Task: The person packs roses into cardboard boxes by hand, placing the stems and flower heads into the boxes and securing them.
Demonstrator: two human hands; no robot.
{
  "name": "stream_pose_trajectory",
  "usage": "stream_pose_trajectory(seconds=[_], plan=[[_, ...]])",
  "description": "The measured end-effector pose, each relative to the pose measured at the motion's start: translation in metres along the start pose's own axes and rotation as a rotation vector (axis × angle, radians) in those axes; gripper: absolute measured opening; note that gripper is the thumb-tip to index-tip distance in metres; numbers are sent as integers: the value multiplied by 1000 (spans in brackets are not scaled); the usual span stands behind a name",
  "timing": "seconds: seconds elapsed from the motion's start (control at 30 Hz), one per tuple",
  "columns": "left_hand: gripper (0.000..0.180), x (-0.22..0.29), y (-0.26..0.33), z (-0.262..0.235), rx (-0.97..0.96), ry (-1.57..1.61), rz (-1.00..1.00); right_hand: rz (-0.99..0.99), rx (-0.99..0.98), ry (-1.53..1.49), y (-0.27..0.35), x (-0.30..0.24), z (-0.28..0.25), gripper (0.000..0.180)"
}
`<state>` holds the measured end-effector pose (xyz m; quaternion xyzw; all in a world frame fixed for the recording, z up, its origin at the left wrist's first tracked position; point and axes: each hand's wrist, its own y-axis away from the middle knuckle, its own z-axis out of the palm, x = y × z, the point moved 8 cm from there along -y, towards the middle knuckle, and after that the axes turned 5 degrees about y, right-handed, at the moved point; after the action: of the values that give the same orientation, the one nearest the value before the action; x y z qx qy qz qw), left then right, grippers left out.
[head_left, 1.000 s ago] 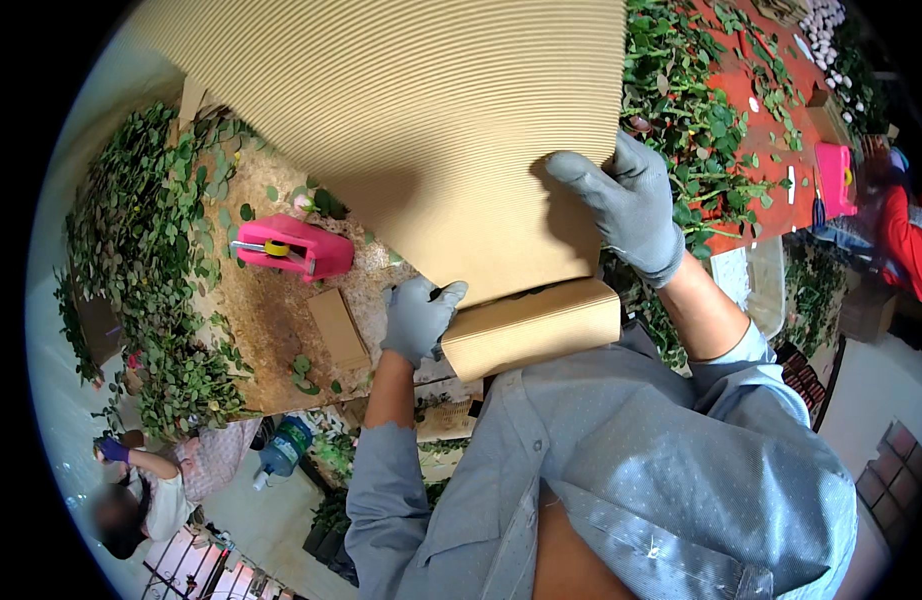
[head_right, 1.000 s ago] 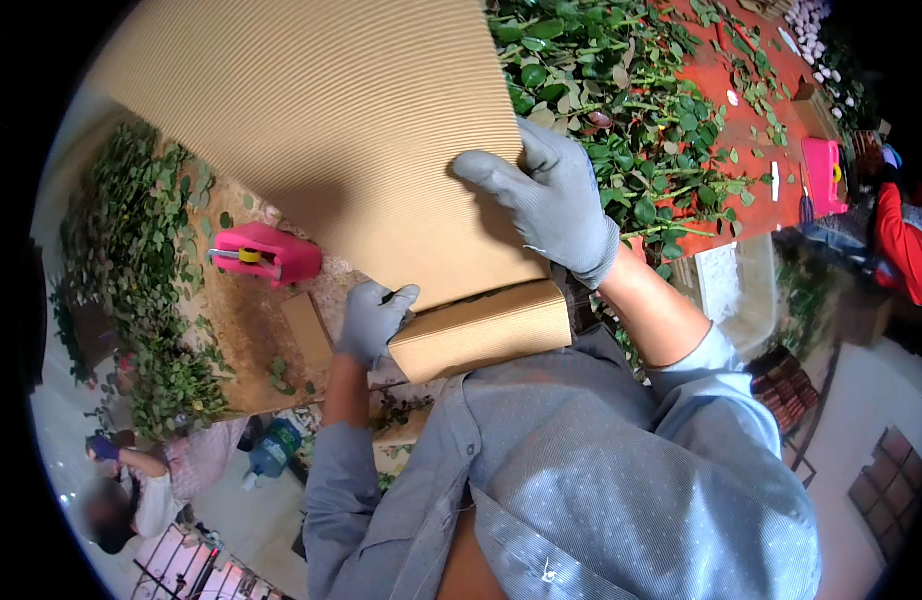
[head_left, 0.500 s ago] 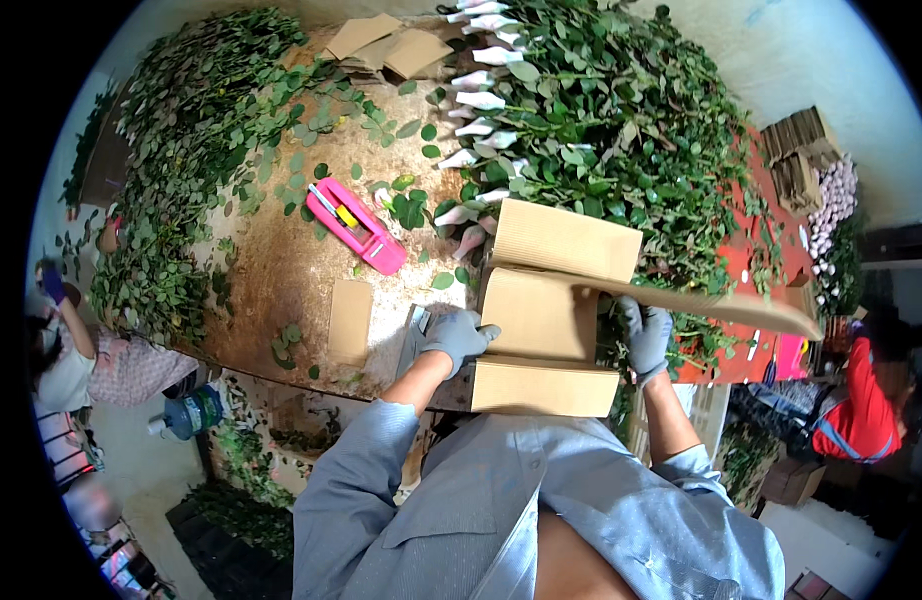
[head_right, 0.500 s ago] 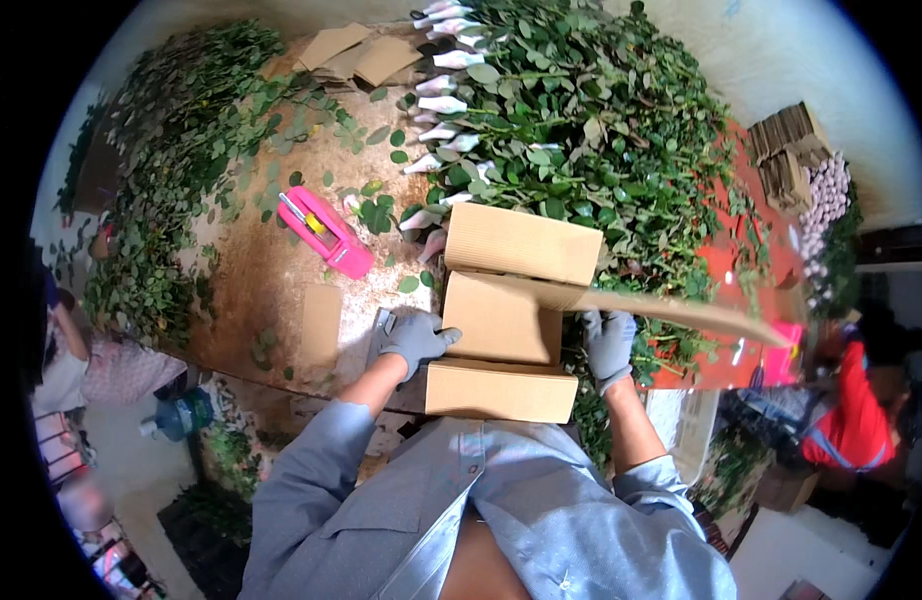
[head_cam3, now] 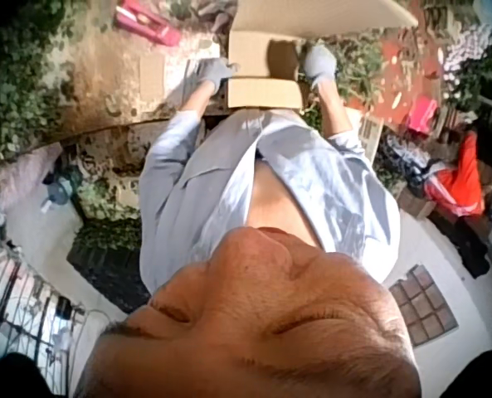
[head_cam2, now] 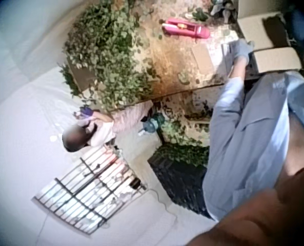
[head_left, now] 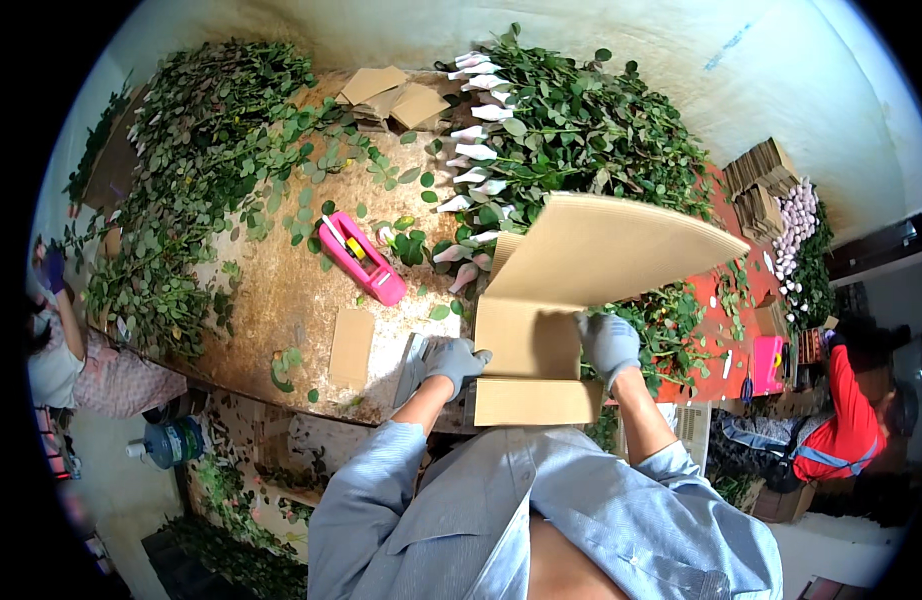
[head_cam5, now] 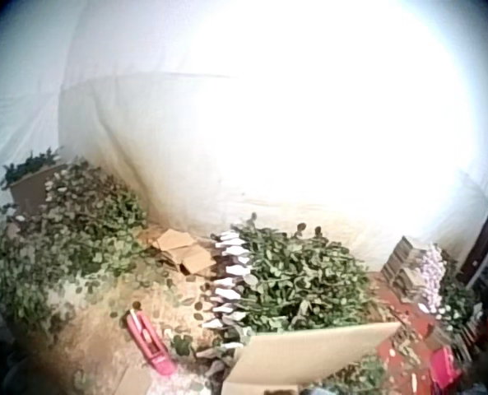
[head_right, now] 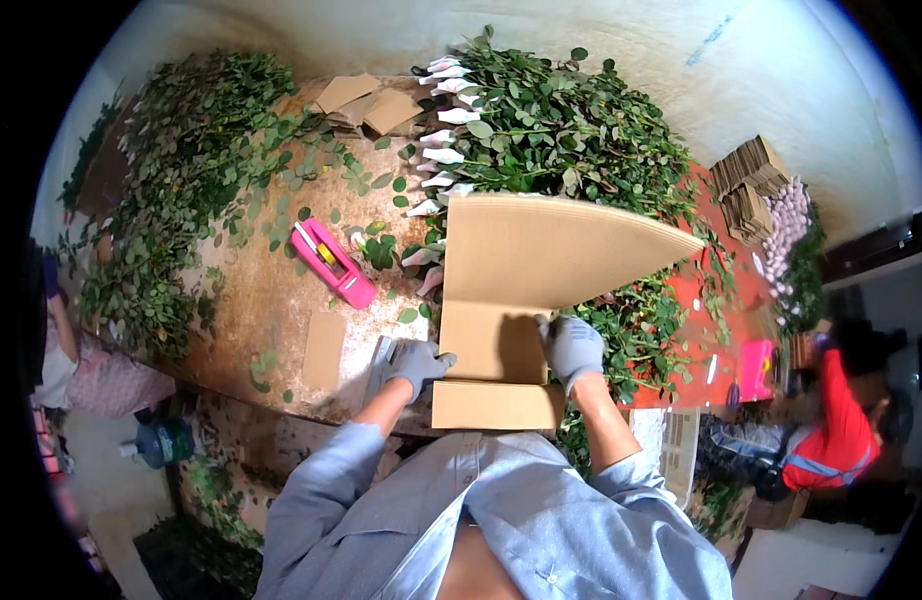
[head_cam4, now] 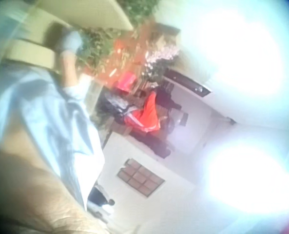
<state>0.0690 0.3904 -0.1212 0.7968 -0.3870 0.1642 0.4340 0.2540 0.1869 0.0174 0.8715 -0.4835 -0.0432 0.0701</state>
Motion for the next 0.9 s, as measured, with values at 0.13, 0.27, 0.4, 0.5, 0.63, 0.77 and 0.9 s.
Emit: stream_pose_trajectory(seconds=[0.13,0.27,0.4,0.5,0.63,0.77,0.9], plan=[[60,-7,-3,1,-47,-1,-13,-458,-26,10,17,-86,-4,29],[63,-7,-14,5,-17,-21,17,-644,-93,243,-1,-123,37,36],[64,-18,-16,3,34,4,28,-692,-108,293,-11,-133,67,32],[61,-17,-25,5,8,19,83,-689,-33,201,-17,-126,81,28],[56,19,4,-21,49,-108,134,-653,55,230,-18,-110,87,26],[55,73,41,-53,37,-234,224,-646,82,240,-17,-115,84,27],[59,118,62,-53,-201,-231,389,-711,91,137,2,-136,44,27]])
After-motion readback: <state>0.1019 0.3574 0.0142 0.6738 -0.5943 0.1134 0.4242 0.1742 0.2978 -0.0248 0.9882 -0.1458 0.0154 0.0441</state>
